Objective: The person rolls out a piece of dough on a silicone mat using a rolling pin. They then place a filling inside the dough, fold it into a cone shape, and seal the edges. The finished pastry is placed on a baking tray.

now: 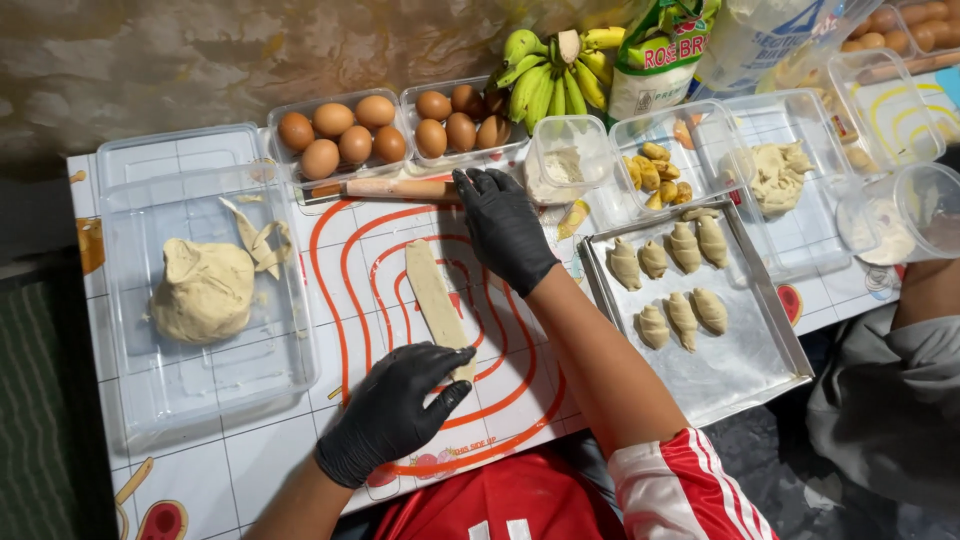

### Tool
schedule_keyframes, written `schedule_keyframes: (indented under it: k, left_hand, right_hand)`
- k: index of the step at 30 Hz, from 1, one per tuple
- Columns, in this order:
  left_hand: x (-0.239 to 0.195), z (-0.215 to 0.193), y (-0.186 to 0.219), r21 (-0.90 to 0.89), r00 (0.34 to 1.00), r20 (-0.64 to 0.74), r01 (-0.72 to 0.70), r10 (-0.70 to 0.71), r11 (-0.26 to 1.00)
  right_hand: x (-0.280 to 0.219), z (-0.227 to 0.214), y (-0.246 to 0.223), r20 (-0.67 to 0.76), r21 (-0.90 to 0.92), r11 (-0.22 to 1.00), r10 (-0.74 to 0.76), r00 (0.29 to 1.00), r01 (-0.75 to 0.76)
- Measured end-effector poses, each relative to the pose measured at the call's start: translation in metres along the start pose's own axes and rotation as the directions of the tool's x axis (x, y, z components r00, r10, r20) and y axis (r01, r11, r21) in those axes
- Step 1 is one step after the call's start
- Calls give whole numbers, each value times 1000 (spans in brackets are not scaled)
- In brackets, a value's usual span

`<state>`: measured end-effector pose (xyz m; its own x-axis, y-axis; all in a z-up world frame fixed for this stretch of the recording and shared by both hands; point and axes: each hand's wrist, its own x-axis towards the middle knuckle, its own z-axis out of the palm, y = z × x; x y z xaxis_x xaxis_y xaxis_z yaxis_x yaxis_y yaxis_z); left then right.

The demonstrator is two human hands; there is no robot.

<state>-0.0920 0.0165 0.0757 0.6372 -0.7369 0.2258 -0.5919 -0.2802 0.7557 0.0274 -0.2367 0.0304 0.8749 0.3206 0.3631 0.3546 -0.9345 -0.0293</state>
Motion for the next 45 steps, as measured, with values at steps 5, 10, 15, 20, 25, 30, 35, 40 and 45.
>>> schedule_keyframes:
  k: [5, 10, 15, 20, 25, 30, 35, 40, 45]
  left_hand:
    - [-5, -15, -12, 46, 985, -174, 26, -18, 999]
    - [1, -19, -12, 124, 943, -333, 26, 17, 992]
    - [25, -3, -41, 548, 883, -398, 12, 248, 836]
    - [48, 23, -91, 637, 947, -311, 146, 79, 757]
    - [65, 30, -119, 621, 945, -326, 224, -12, 751]
    - [68, 18, -97, 637, 876, -442, 459, -194, 620]
    - [54, 26, -78, 614, 882, -422, 447, -208, 651]
    - [40, 28, -65, 585, 906, -370, 401, -207, 705]
    - [24, 30, -56, 625, 927, -339, 349, -160, 698]
  right_hand:
    - [1, 18, 5, 86, -82, 996, 41, 995, -34]
    - [-21, -64, -24, 187, 106, 992, 50, 981, -71]
    - [-51, -96, -53, 476, 246, 966, -47, 878, -81]
    - [-36, -94, -56, 550, 294, 937, -4, 835, -189]
    - [-10, -67, -46, 572, 346, 890, 50, 819, -296]
    - [-3, 1, -32, 193, 214, 973, 50, 980, -92]
    - [-25, -12, -47, 163, 104, 993, 40, 986, -58]
    - [-53, -20, -59, 169, 52, 996, 56, 984, -66]
    - [-67, -37, -71, 215, 46, 995, 79, 973, -91]
